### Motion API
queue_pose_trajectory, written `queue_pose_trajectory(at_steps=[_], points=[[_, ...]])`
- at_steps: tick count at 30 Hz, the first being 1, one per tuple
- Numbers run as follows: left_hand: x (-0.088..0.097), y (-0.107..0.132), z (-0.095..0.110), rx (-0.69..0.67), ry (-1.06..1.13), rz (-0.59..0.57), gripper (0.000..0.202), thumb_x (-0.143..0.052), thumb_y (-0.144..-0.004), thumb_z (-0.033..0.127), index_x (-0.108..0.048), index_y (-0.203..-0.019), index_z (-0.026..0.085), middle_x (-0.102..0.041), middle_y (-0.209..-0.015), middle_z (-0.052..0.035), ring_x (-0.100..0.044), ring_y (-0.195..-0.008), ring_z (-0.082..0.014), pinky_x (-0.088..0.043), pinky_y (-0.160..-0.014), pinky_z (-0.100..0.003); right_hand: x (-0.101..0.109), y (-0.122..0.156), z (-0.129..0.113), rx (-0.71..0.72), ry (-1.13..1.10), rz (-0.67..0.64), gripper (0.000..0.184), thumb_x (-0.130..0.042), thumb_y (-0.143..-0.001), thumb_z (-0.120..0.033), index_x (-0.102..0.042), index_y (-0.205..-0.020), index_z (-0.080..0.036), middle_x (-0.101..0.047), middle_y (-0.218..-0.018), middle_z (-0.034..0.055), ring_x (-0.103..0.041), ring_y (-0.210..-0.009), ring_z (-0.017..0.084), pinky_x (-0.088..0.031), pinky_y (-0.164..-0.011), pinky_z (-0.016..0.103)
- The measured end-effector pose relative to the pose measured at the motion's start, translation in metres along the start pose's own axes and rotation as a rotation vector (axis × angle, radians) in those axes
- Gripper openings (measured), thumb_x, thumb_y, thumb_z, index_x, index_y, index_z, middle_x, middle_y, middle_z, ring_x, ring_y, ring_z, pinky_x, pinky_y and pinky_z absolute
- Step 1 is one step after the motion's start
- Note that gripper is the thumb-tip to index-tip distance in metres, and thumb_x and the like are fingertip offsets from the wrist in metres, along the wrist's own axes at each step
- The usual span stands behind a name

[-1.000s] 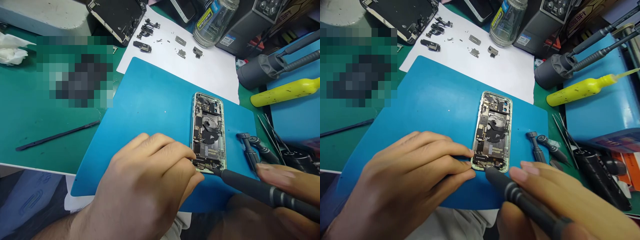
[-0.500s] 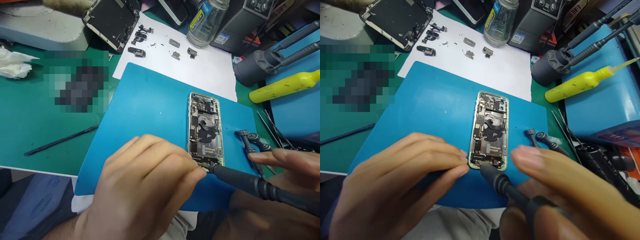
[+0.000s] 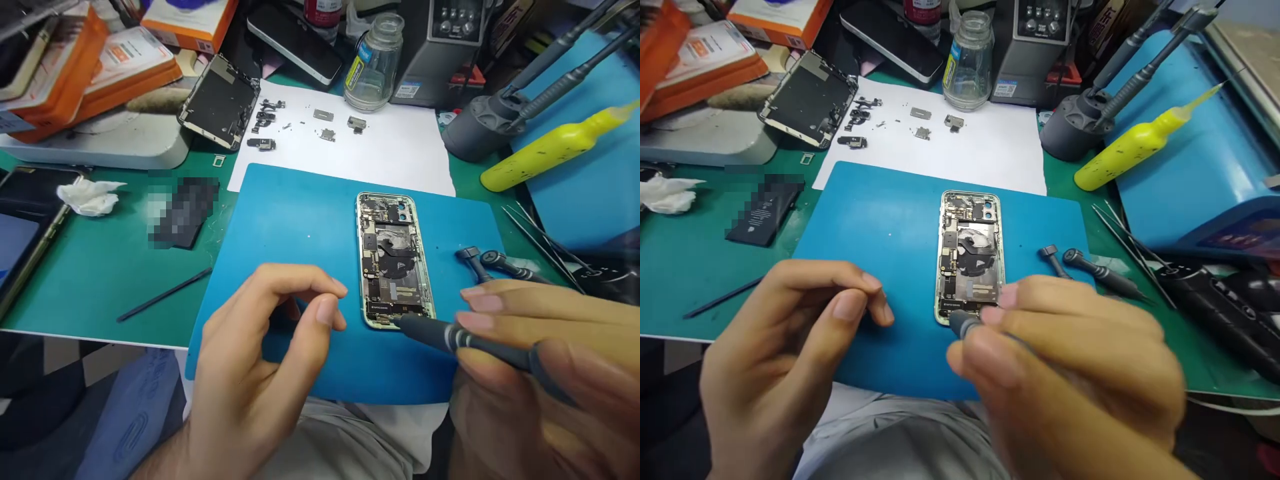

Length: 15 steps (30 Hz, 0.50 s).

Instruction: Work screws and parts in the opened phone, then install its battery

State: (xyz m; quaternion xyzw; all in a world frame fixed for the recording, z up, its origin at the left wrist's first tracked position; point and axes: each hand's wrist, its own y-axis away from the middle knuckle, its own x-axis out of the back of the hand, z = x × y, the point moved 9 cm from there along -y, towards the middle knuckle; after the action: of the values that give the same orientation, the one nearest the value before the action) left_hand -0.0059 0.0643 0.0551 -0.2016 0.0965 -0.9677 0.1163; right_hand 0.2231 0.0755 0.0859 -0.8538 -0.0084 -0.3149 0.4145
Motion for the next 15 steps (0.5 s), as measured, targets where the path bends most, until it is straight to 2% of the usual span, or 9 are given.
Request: queue_pose_trajectory(at_steps=[3,5,8,12,15], points=[[-0.001,0.0,0.0,0.004,0.019,0.017,0.022,-0.063,-0.111,0.014,-0.073,-0.116,0.033,-0.078,-0.092,0.0056,-0.077,-0.085,-0.0122,-0.064,-0.076,-0.026,-0.011,-0.003,-0.01,0.013,-0.005,0.031,0.03,-0.082,-0.103,-0.05,-0.073,-0.124,-0.03,-0.076,-0.116,0.0073,-0.077,-0.114,0.026,-0.071,-0.092,0.047],[-0.002,0.0,0.001,-0.001,0.021,0.009,0.022,-0.063,-0.111,0.014,-0.073,-0.115,0.033,-0.078,-0.092,0.0056,-0.077,-0.085,-0.0123,-0.064,-0.075,-0.026,-0.016,-0.007,-0.012,0.02,-0.01,0.046,0.029,-0.082,-0.103,-0.047,-0.074,-0.125,-0.031,-0.076,-0.115,0.0068,-0.078,-0.113,0.026,-0.071,-0.091,0.046],[-0.003,-0.001,0.002,-0.011,0.015,-0.01,0.021,-0.062,-0.112,0.014,-0.072,-0.115,0.032,-0.078,-0.091,0.0043,-0.078,-0.084,-0.0139,-0.064,-0.074,-0.029,-0.017,-0.015,-0.01,0.032,-0.019,0.059,0.023,-0.078,-0.106,-0.031,-0.074,-0.128,-0.031,-0.078,-0.113,0.0048,-0.078,-0.112,0.024,-0.07,-0.091,0.044],[-0.003,-0.002,0.005,-0.028,-0.001,-0.018,0.02,-0.06,-0.112,0.013,-0.071,-0.115,0.03,-0.079,-0.092,0.0036,-0.079,-0.086,-0.015,-0.064,-0.075,-0.03,-0.016,-0.026,-0.018,0.163,-0.038,0.096,0.039,-0.066,-0.102,0.0,-0.075,-0.13,-0.025,-0.08,-0.111,0.0026,-0.078,-0.104,0.019,-0.067,-0.091,0.041],[-0.005,-0.003,0.012,-0.109,-0.06,-0.01,0.019,-0.061,-0.111,0.013,-0.07,-0.114,0.029,-0.081,-0.094,0.0033,-0.078,-0.086,-0.0151,-0.062,-0.076,-0.03,-0.016,-0.027,-0.024,0.227,-0.061,0.12,0.047,-0.068,-0.097,0.005,-0.075,-0.135,-0.021,-0.081,-0.114,0.0034,-0.078,-0.099,0.02,-0.065,-0.087,0.042]])
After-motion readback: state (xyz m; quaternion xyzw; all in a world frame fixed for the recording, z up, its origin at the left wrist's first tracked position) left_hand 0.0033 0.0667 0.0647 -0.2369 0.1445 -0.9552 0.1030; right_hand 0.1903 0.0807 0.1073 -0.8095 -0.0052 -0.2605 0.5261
